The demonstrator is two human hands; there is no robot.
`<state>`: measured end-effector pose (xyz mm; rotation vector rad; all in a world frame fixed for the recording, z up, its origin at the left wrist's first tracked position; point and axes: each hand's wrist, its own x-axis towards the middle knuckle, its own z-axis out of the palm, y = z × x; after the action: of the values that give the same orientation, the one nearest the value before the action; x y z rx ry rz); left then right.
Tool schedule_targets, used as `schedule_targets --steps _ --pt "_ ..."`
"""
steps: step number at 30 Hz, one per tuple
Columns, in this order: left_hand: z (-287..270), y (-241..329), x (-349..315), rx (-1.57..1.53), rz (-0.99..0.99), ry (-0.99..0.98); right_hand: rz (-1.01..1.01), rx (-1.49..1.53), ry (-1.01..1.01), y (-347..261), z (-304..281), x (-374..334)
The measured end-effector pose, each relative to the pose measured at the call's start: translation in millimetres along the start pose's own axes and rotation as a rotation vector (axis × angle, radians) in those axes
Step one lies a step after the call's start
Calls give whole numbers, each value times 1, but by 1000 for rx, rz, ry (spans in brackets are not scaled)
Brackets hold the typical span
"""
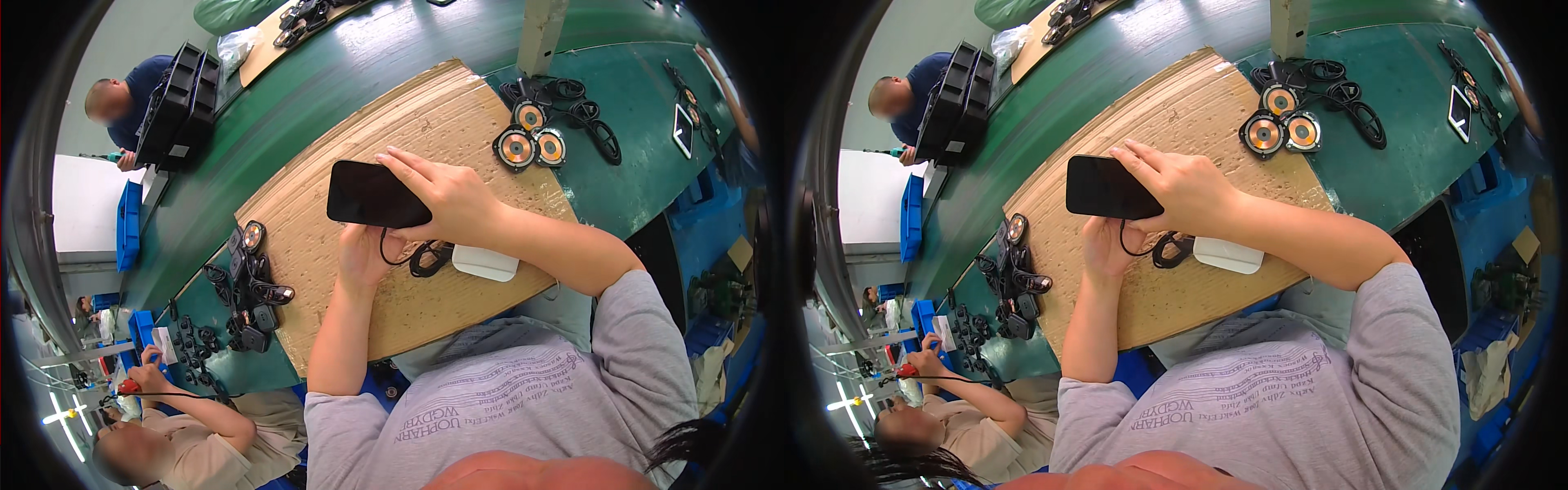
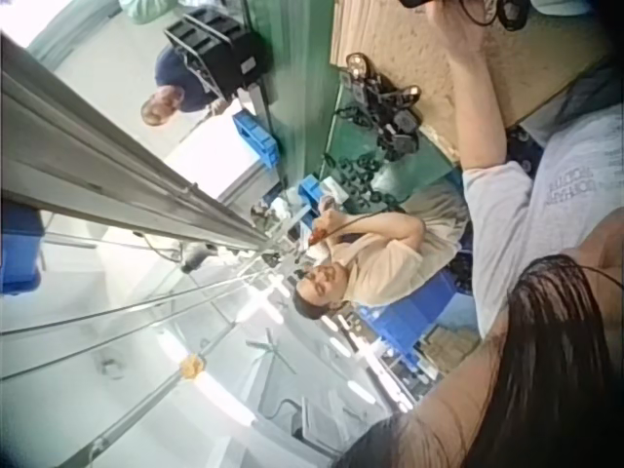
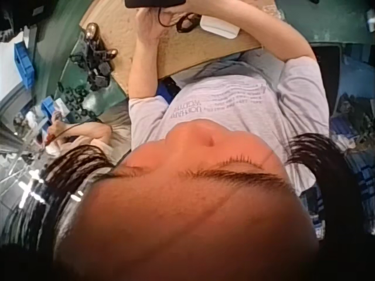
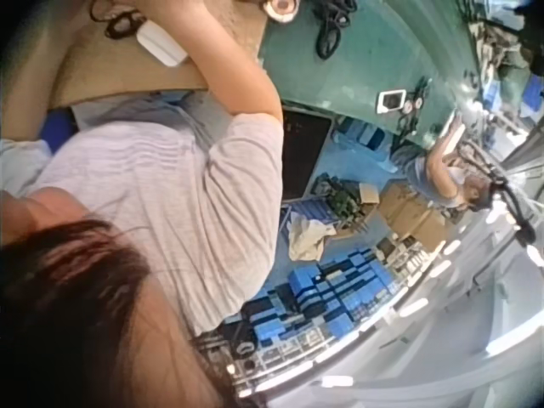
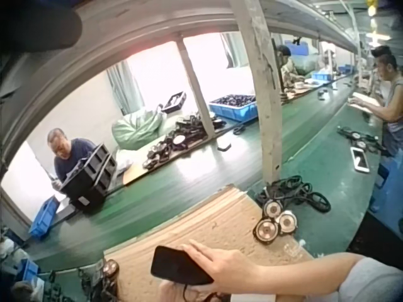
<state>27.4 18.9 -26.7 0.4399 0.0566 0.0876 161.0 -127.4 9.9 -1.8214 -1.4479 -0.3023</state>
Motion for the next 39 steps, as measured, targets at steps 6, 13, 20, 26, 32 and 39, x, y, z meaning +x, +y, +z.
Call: schedule_targets --steps 6,13,20,26,32,39 --pt "-3 1 1 -24 -11 0 1 4 -16 0 -1 0" --pt "-4 2 1 2 -13 -8 -4 8 -8 1 0 0" --pt "-3 2 0 83 -13 51 -11 4 -1 -1 -3 1" --pt "4 1 0 111 3 82 2 5 -15 -2 -4 1" --pt "-1 1 0 94 2 105 -1 10 -5 -2 -4 1" --pt "-2 2 1 96 9 99 -11 1 9 -1 -3 1"
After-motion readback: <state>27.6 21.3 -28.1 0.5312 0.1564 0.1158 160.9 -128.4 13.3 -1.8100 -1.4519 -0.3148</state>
